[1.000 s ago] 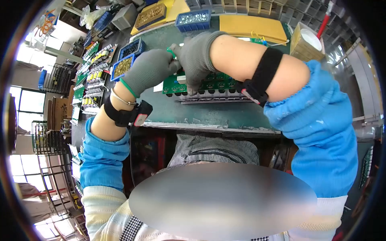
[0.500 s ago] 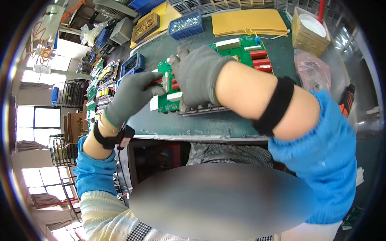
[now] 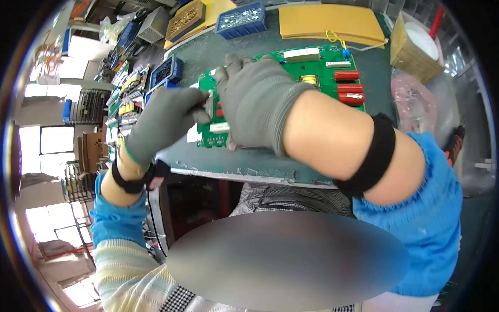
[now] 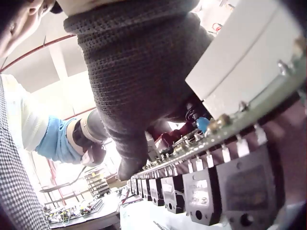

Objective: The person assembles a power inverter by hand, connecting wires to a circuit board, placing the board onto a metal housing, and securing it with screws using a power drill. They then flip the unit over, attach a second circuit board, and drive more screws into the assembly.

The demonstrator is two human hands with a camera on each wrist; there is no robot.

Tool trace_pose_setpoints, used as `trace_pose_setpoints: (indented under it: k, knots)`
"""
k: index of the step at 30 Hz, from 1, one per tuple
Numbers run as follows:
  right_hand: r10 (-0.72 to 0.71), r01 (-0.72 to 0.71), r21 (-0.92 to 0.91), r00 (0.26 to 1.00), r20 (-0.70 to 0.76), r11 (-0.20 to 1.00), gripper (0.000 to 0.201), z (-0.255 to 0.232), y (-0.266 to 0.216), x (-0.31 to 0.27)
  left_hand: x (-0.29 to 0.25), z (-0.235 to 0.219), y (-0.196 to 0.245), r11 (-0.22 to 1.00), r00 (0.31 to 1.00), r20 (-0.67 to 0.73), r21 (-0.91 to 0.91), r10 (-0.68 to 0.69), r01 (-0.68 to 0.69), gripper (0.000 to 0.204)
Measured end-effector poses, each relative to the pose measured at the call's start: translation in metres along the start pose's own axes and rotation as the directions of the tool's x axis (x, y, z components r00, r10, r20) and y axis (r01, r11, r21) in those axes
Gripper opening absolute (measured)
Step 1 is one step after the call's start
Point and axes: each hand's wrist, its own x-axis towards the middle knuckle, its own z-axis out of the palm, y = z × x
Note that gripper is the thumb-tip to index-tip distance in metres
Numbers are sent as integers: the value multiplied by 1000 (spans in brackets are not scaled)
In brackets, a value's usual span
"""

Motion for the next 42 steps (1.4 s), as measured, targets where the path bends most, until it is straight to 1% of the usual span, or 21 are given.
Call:
trace_pose_setpoints:
  k: [1, 4, 6, 7, 10, 14, 15, 17, 19, 21, 24, 25, 28, 29, 31, 32, 36, 37, 40, 41, 42]
  knots:
    - [-26, 26, -1, 1000, -9, 1000, 104, 1, 2, 2, -1, -1, -5, 999, 999, -40, -41, 34, -35, 20]
    - [-19, 21, -29, 998, 67, 999, 110, -10, -1, 1, -7, -3, -6, 992, 1000, 0, -122, -27, 27, 23]
    - [4, 5, -76, 994, 110, 997, 111, -16, -4, 3, -18, -5, -5, 995, 997, -64, -85, 42, -47, 26]
    - [22, -10, -79, 989, 147, 997, 111, -17, -5, 2, -22, 0, -7, 994, 987, -162, -111, -6, -12, 29]
    - [-1, 13, -83, 991, 135, 996, 112, -17, -4, 1, -17, 1, -11, 995, 995, -93, -90, 41, -50, 34]
    - [-2, 8, -60, 995, 99, 998, 111, -12, -4, 1, -11, 0, -10, 987, 999, -35, -155, -39, 33, 27]
    - [10, -8, -9, 986, 169, 1000, 110, -18, -5, 2, -10, 1, -10, 994, 999, -25, -110, -27, 24, 26]
    - [10, -8, -15, 987, 157, 1000, 110, -17, -3, 3, -5, -2, -8, 1000, 1000, -14, -21, 8, -8, 24]
    - [11, -8, -37, 994, 106, 999, 110, -8, -2, 4, 3, -8, -7, 1000, 998, 66, -20, -16, 17, 24]
    - [16, -14, -15, 987, 158, 1000, 110, -11, -3, 4, 6, -9, -5, 999, 995, 86, 10, -41, 40, 23]
    - [-13, 16, -17, 990, 143, 1000, 111, -19, 0, 3, -4, 1, -12, 987, 999, -49, -160, -22, 14, 21]
    - [-36, 38, -13, 991, 126, 999, 112, -16, -1, 3, -8, 1, -16, 971, 999, -14, -236, -41, 36, 28]
    - [5, 3, -79, 994, 107, 997, 107, -17, -6, 1, -31, 13, -10, 991, 967, -253, -128, -9, -25, 42]
    - [5, 4, -59, 987, 159, 998, 108, -27, -8, 1, -44, 18, -9, 935, 926, -333, -350, -176, 52, 49]
    - [-30, 38, -76, 994, 103, 996, 112, -23, -5, 2, -67, 23, -23, 824, 813, -429, -556, -393, 105, 45]
    - [-52, 59, -72, 995, 84, 996, 114, -17, -4, 1, -83, 30, -29, 747, 743, -439, -654, -506, 123, 43]
    - [-27, 35, -81, 995, 95, 996, 113, -18, -8, 1, -115, 88, -56, 426, 718, -195, -891, -668, 155, 37]
    - [-6, 17, -97, 994, 112, 995, 114, -16, -7, 2, -113, 95, -55, 399, 719, -185, -907, -670, 138, 36]
    - [-8, 20, -124, 995, 98, 992, 114, -17, -11, 3, -94, 96, -55, 428, 769, -239, -902, -593, 49, 33]
    - [-41, 47, -54, 993, 109, 997, 113, -21, -11, 5, -89, 92, -54, 522, 751, -307, -851, -585, 59, 33]
    - [-133, 120, 108, 984, 119, 987, 110, -22, -7, 9, -79, 89, -54, 609, 751, -382, -792, -538, 33, 32]
